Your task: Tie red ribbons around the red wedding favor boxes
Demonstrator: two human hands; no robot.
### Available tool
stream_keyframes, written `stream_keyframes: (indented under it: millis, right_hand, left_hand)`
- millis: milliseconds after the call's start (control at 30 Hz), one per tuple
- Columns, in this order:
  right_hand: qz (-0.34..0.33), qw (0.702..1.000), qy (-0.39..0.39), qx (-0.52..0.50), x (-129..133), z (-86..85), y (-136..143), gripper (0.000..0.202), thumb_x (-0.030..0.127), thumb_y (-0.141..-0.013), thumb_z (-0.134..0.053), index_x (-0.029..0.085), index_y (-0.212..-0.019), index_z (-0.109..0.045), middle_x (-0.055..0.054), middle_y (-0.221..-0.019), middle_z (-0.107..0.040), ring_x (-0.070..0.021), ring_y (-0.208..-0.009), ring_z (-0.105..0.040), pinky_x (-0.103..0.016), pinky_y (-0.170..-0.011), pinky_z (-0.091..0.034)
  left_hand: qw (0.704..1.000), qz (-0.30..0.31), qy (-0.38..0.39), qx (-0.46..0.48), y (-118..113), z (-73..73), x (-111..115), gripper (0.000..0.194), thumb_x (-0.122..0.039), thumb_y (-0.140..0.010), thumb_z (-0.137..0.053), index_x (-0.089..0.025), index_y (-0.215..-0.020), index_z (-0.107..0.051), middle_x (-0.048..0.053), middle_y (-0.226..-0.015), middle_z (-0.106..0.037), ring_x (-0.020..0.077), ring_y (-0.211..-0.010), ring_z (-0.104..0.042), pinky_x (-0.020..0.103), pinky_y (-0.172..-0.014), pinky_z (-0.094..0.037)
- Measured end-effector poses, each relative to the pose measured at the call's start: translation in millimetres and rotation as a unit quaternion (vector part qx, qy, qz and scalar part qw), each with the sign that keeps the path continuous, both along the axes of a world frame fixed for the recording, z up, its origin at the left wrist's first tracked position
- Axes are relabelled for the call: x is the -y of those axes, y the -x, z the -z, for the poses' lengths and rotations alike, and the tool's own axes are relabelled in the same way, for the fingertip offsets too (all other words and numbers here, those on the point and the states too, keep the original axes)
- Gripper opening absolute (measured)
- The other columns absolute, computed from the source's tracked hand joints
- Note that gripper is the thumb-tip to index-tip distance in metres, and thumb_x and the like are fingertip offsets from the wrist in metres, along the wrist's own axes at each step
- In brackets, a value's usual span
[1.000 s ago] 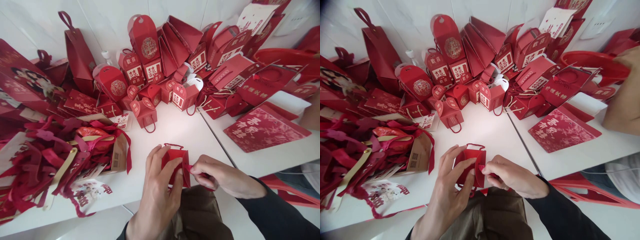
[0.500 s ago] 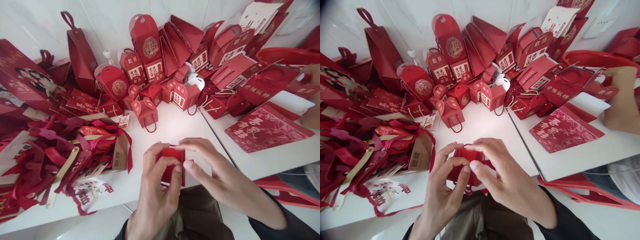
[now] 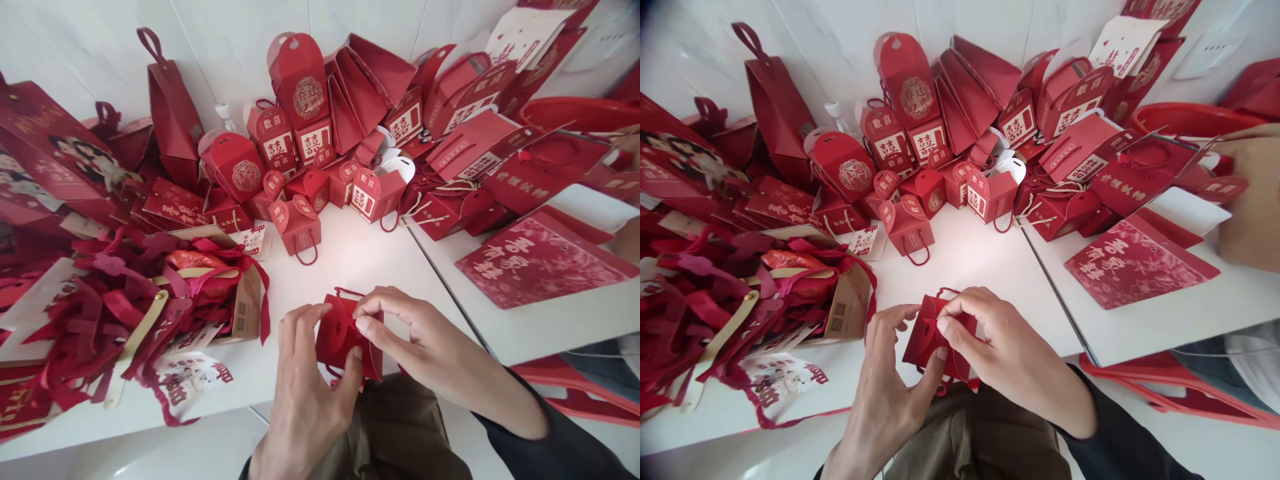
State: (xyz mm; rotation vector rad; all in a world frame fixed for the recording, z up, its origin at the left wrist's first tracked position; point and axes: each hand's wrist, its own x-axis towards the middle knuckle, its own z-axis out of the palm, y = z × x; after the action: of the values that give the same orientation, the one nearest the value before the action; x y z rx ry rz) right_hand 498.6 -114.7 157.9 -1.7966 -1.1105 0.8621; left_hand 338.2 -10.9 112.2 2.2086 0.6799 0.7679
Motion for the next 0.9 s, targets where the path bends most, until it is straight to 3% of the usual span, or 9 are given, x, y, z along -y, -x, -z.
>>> stream_keyframes:
  millis: [167, 600, 733, 900]
  right_hand:
    - [-0.009, 0.998, -0.011, 0.060, -5.6, 8.4, 5.2, 0.015, 0.023, -0.102, -0.057, 0.024, -0.091, -0.067, -0.002, -0.113, -0.063, -0.0194, -0.114, -0.059, -0.036, -0.105, -0.043]
    - [-0.020, 0.998, -0.026, 0.055, -19.6, 9.5, 14.0, 0.015, 0.018, -0.103, -0.055, 0.024, -0.097, -0.067, -0.003, -0.116, -0.062, -0.0185, -0.118, -0.057, -0.036, -0.105, -0.044]
    - [-0.018, 0.998, -0.038, 0.052, -22.2, 12.1, 14.5, 0.014, 0.018, -0.103, -0.056, 0.024, -0.097, -0.068, -0.003, -0.116, -0.062, -0.0190, -0.119, -0.057, -0.036, -0.106, -0.044]
    - [-0.018, 0.996, -0.054, 0.066, -13.9, 16.7, 12.1, 0.009, 0.025, -0.103, -0.059, 0.027, -0.111, -0.064, -0.003, -0.123, -0.061, -0.0195, -0.123, -0.056, -0.038, -0.108, -0.045]
  left_hand:
    - [0.996, -0.027, 0.081, 0.016, 4.2, 6.4, -0.7, 0.029, -0.027, -0.099, -0.059, -0.028, -0.127, -0.051, 0.002, -0.099, -0.060, 0.0149, -0.084, -0.057, 0.028, -0.075, -0.052]
    - [0.989, -0.008, 0.138, 0.052, 4.8, 4.2, 2.3, 0.028, -0.029, -0.100, -0.060, -0.030, -0.128, -0.054, 0.000, -0.101, -0.062, 0.0126, -0.086, -0.058, 0.023, -0.078, -0.051]
    - [0.979, -0.014, 0.195, 0.055, 4.0, 2.1, -1.8, 0.013, -0.032, -0.103, -0.054, -0.024, -0.111, -0.062, 0.002, -0.101, -0.066, 0.0146, -0.090, -0.062, 0.026, -0.080, -0.051]
    - [0.967, -0.033, 0.242, 0.069, 1.5, 0.0, -7.8, 0.018, -0.035, -0.102, -0.056, -0.021, -0.093, -0.062, 0.000, -0.082, -0.065, 0.0122, -0.074, -0.060, 0.022, -0.069, -0.050]
